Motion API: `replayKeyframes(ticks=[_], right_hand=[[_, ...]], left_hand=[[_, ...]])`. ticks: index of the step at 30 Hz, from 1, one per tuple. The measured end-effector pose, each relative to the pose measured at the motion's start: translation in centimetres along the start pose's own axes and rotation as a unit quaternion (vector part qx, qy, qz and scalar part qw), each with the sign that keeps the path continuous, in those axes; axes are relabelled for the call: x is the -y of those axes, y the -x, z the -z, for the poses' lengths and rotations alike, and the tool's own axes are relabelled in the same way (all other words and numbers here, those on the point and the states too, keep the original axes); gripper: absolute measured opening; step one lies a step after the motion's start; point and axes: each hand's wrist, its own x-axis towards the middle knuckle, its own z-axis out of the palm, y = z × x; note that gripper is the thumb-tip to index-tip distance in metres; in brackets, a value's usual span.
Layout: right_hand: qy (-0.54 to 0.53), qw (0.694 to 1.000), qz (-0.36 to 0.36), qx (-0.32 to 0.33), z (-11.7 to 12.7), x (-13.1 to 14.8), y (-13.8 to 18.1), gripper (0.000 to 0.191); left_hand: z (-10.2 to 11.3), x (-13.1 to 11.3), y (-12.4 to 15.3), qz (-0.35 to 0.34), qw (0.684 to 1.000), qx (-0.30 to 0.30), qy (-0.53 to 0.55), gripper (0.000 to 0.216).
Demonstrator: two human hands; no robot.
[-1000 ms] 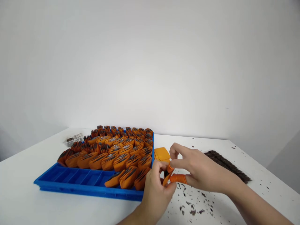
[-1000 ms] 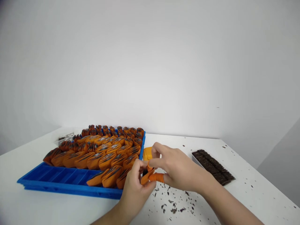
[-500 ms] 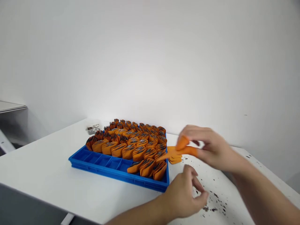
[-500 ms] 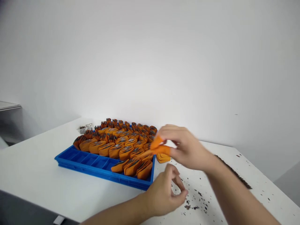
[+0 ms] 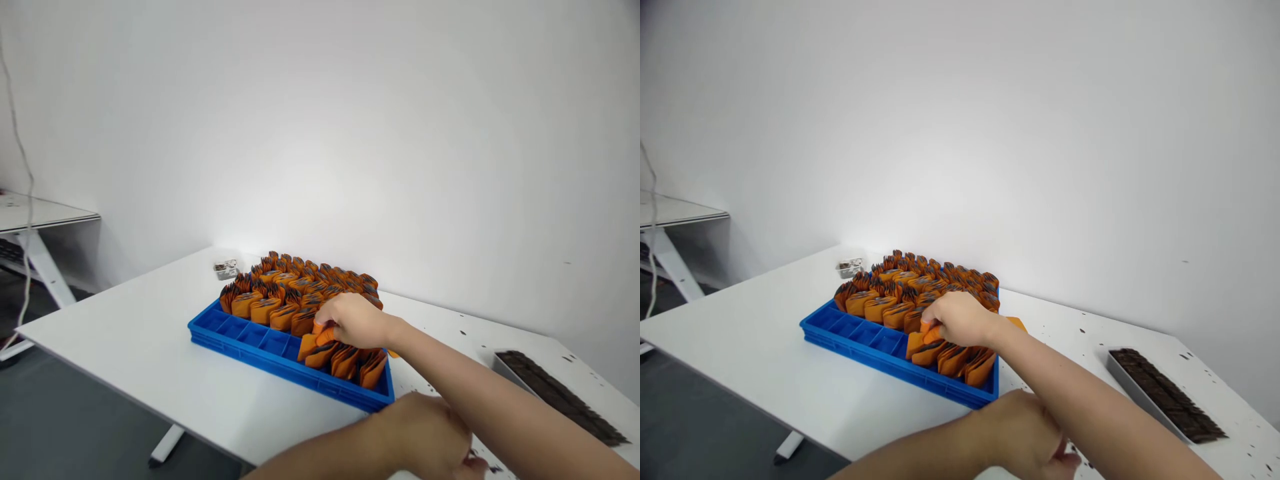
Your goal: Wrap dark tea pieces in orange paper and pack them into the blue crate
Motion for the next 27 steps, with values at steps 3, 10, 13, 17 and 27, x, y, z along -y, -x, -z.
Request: replayKeyframes(ticks=[3,10,13,17,27], right_hand=[[0.006,0.999,-0.009,0.031,0.3,-0.3,0.2,0.027],[0.038,0.995,-0.004,0.087,1.3,-1.0,-0.5,0.031],[0.081,0.99,0.005,0.115,1.4,-0.9,-1.3,0.029],[0.13,0.981,0.017,0.144,1.9,-0.3,-2.1,0.032],[0.196,0.964,0.065,0.169,-0.1,1.4,-3.8,0.029]], left_hand=[[0.7,-0.3,0.1,-0.001,0.999,0.033,-0.006,0.041],[1.2,-0.4,0.2,0.031,0.999,0.014,0.026,0.033],[0.4,0.0,0.1,0.044,0.996,-0.013,0.08,0.037],[-0.2,0.4,0.1,0.045,0.987,-0.062,0.14,0.035],[-1.5,1.1,-0.4,0.008,0.972,-0.145,0.186,0.023]])
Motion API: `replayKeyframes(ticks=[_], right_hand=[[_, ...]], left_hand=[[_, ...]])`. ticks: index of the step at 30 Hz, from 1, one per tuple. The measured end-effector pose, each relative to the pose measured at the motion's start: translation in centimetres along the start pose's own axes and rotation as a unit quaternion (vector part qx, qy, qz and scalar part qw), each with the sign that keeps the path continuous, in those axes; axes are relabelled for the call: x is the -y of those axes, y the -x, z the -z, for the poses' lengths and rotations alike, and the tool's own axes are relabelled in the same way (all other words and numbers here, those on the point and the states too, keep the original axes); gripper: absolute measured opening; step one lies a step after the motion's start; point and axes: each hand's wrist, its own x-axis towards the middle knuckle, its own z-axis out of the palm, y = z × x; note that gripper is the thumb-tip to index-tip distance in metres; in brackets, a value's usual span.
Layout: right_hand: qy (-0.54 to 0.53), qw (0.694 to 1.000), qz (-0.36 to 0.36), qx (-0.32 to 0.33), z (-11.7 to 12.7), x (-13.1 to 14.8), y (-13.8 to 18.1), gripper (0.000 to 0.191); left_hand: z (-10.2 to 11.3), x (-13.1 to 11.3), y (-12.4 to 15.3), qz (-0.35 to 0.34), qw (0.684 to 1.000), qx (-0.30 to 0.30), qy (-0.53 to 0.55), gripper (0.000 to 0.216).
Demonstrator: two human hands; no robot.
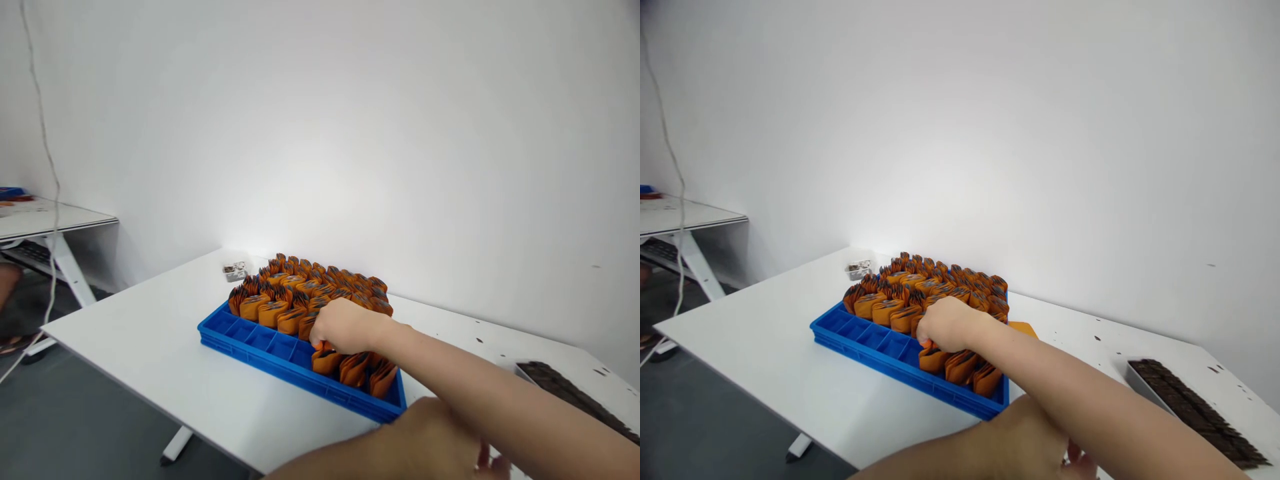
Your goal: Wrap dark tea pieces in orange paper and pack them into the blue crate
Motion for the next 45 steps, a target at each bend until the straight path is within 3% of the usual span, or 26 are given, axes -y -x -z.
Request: replayKeyframes(ticks=[4,8,10,12,15,19,24,27,29,33,37,41,45], right_hand=[[-0.032,0.999,-0.008,-0.008,-0.3,0.0,0.1,0.027],[-0.163,0.986,-0.004,-0.032,-0.1,-1.2,1.8,0.027],[-0.237,0.969,-0.007,-0.071,0.4,-2.1,3.3,0.022],[-0.269,0.954,-0.027,-0.131,1.0,-3.2,5.5,0.014],[-0.222,0.943,-0.122,-0.214,1.7,-5.2,10.0,0.013],[-0.136,0.912,-0.293,-0.252,0.7,-8.0,17.5,0.023],[-0.104,0.844,-0.486,-0.201,-4.2,-11.7,26.1,0.033],[-0.126,0.823,-0.526,-0.172,-8.3,-12.8,28.5,0.033],[-0.172,0.834,-0.501,-0.154,-10.8,-12.6,28.3,0.033],[-0.261,0.881,-0.36,-0.16,-14.2,-10.8,24.9,0.041],[-0.243,0.914,-0.275,-0.174,-16.1,-9.7,20.9,0.061],[-0.225,0.916,-0.282,-0.176,-17.3,-9.7,19.0,0.05],[-0.238,0.91,-0.283,-0.189,-17.2,-9.9,19.4,0.015]], left_hand=[[0.5,-0.4,0.2,0.018,1.0,0.016,-0.001,0.03],[1.6,-1.5,0.7,0.069,0.995,0.059,-0.039,0.029],[1.9,-1.8,0.9,0.082,0.992,0.07,-0.062,0.025],[1.8,-1.7,1.0,0.054,0.993,0.061,-0.087,0.028],[0.9,-1.0,1.0,-0.049,0.987,0.04,-0.146,0.037],[-0.5,0.0,1.1,-0.13,0.969,0.011,-0.208,0.019],[-1.0,0.2,1.0,-0.155,0.963,-0.004,-0.219,0.014],[-1.0,0.1,0.9,-0.155,0.963,-0.015,-0.219,0.013],[-1.0,0.0,0.8,-0.151,0.965,-0.015,-0.213,0.012],[-0.9,0.0,0.5,-0.122,0.977,0.019,-0.175,0.007],[-0.3,-0.2,0.1,-0.105,0.983,0.034,-0.15,0.01],[-0.2,-0.2,0.1,-0.105,0.983,0.014,-0.152,0.015],[-0.8,0.3,0.3,-0.131,0.979,-0.009,-0.154,0.02]])
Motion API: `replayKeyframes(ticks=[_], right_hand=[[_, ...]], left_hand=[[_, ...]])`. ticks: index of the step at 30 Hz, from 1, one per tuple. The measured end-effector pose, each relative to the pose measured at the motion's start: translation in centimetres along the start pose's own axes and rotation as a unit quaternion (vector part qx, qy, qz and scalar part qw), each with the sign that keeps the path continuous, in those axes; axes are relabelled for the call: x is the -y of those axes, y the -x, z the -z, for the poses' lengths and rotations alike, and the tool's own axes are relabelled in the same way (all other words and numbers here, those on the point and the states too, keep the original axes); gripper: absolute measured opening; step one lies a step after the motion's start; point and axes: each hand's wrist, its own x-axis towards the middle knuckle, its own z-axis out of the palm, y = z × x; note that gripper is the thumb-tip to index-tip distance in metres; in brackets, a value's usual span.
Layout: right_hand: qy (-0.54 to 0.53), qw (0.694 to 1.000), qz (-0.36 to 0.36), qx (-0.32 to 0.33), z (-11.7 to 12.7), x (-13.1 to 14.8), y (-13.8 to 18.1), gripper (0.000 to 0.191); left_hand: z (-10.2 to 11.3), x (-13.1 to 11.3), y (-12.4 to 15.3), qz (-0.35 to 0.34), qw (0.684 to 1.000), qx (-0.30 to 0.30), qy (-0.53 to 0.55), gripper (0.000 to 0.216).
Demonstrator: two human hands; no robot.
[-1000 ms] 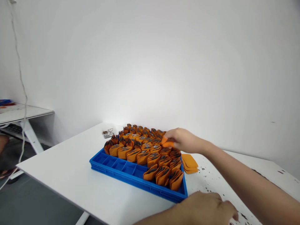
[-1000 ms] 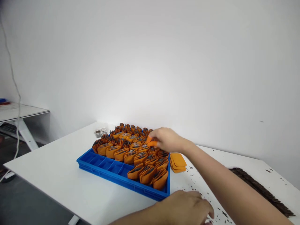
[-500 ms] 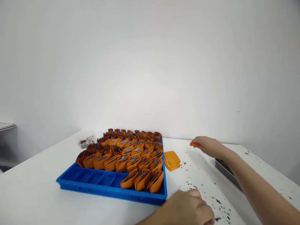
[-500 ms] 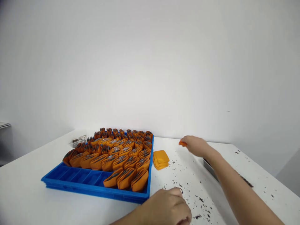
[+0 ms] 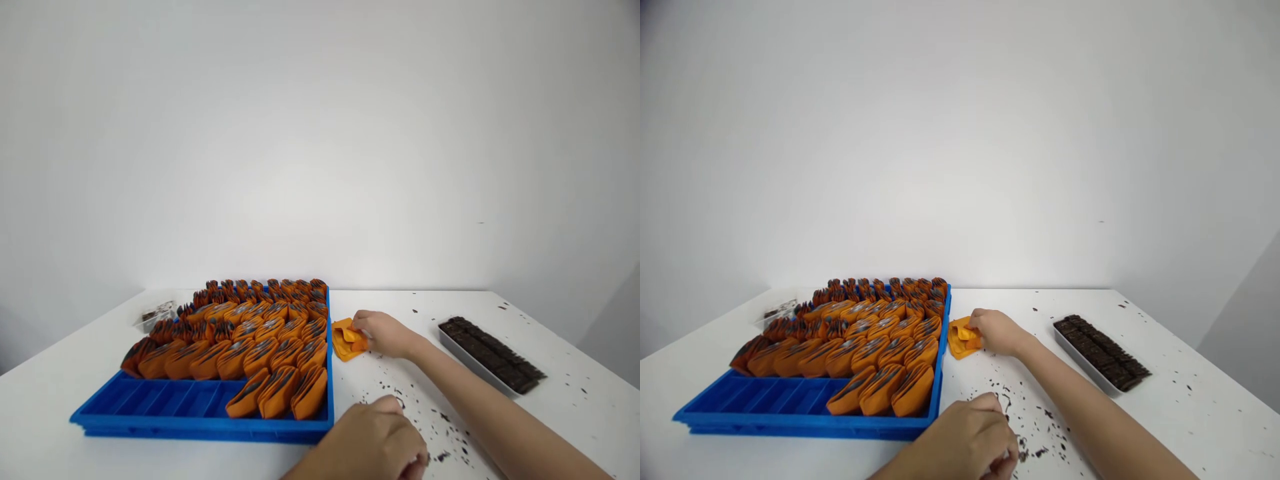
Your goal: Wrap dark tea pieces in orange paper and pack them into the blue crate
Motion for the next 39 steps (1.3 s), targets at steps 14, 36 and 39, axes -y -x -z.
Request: replayKeyframes(ticks=[14,36,39], right_hand=[[-0.439,0.895,0.083,-0.017,8.3,4.3,6.6,0.023],[-0.405,0.904,0.027,-0.134,0.0,4.1,11.1,0.025],[-0.384,0.908,0.065,-0.157,-1.4,4.4,11.3,0.021]], left_hand=[[2.0,-2.0,-0.7,0.22,0.863,-0.452,0.04,0.048],[4.5,-0.9,-1.0,0.018,0.951,-0.303,-0.056,0.025],[4.6,-1.2,-1.5,-0.031,0.954,-0.297,-0.025,0.028]])
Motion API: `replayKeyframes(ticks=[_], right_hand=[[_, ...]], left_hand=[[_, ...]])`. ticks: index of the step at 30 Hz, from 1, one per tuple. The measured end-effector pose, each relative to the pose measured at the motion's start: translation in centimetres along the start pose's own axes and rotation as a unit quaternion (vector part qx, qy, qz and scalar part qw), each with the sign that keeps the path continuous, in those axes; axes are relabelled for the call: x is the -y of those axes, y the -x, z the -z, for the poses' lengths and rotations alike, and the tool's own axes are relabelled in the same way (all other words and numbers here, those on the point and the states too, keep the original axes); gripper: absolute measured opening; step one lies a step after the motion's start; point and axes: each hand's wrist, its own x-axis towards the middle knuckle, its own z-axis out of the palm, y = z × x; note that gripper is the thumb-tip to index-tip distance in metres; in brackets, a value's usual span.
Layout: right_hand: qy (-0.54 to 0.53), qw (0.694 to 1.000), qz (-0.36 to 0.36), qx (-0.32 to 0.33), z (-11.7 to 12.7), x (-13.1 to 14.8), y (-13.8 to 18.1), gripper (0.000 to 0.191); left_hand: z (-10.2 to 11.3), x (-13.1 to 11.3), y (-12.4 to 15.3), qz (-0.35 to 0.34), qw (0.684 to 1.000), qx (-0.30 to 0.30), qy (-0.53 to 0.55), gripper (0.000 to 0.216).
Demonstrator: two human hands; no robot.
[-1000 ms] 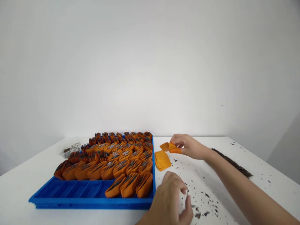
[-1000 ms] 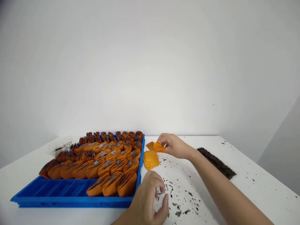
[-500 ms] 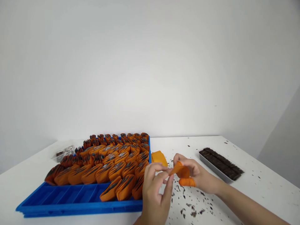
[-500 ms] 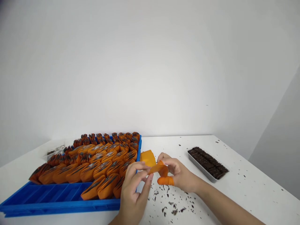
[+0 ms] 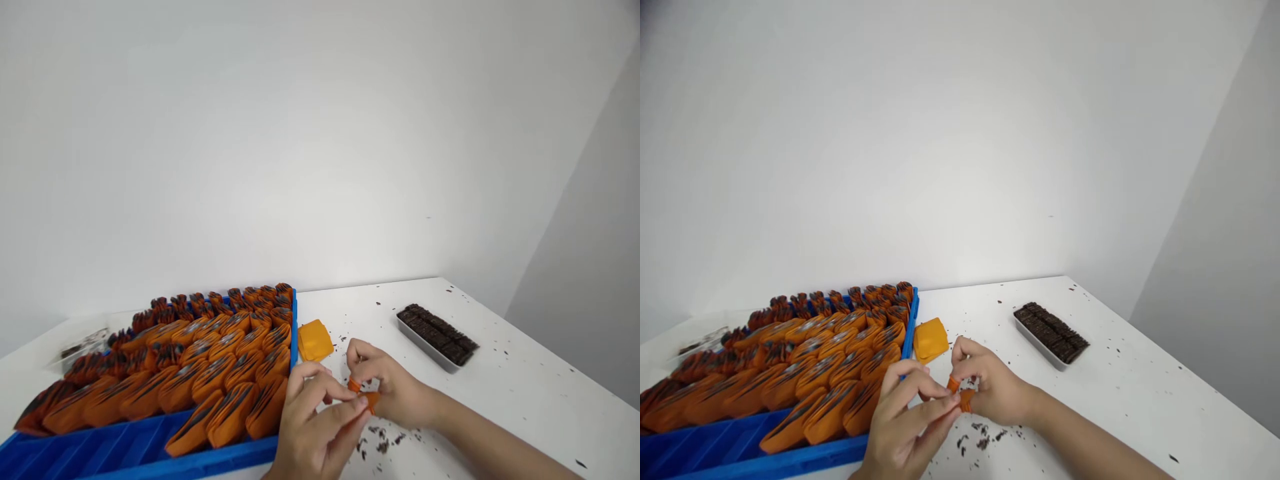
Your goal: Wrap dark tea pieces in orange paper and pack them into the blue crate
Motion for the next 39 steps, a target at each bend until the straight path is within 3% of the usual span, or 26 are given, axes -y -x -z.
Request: replayKeyframes(ticks=[5,8,12,15,17,20,22,25,30,39], right_hand=[[0.042,0.998,0.04,-0.032,-0.8,-0.7,0.3,0.022],[0.055,0.998,0.027,-0.004,0.0,-0.1,0.0,0.019],[0.095,0.987,-0.039,0.125,3.5,2.7,-1.1,0.028],[0.213,0.971,-0.073,0.08,7.8,5.0,-2.4,0.029],[0.336,0.932,-0.129,0.046,11.1,5.9,-3.5,0.034],[0.462,0.841,-0.277,0.048,15.8,5.5,-5.0,0.044],[0.475,0.782,-0.398,0.063,18.1,4.4,-5.5,0.05],[0.463,0.746,-0.473,0.076,19.8,2.1,-5.3,0.052],[0.441,0.743,-0.496,0.094,19.8,-0.7,-4.1,0.065],[0.433,0.777,-0.447,0.094,19.4,-1.1,-4.4,0.047]], left_hand=[[0.0,0.1,-0.2,0.001,0.998,0.042,0.049,0.032],[0.0,0.5,0.2,0.025,0.997,0.053,0.054,0.031],[-0.3,0.9,0.7,0.043,0.997,0.02,0.062,0.022],[-0.5,1.0,0.9,0.052,0.997,-0.019,0.057,0.023],[-0.5,1.0,1.0,0.062,0.996,-0.023,0.056,0.024],[-0.5,0.9,1.2,0.082,0.993,-0.011,0.086,0.025],[-0.5,0.8,1.3,0.088,0.99,0.005,0.114,0.026],[-0.7,0.8,1.4,0.094,0.983,0.029,0.153,0.029],[-1.0,0.7,1.6,0.131,0.973,0.044,0.185,0.029],[-0.5,0.3,1.3,0.163,0.969,0.049,0.182,0.026]])
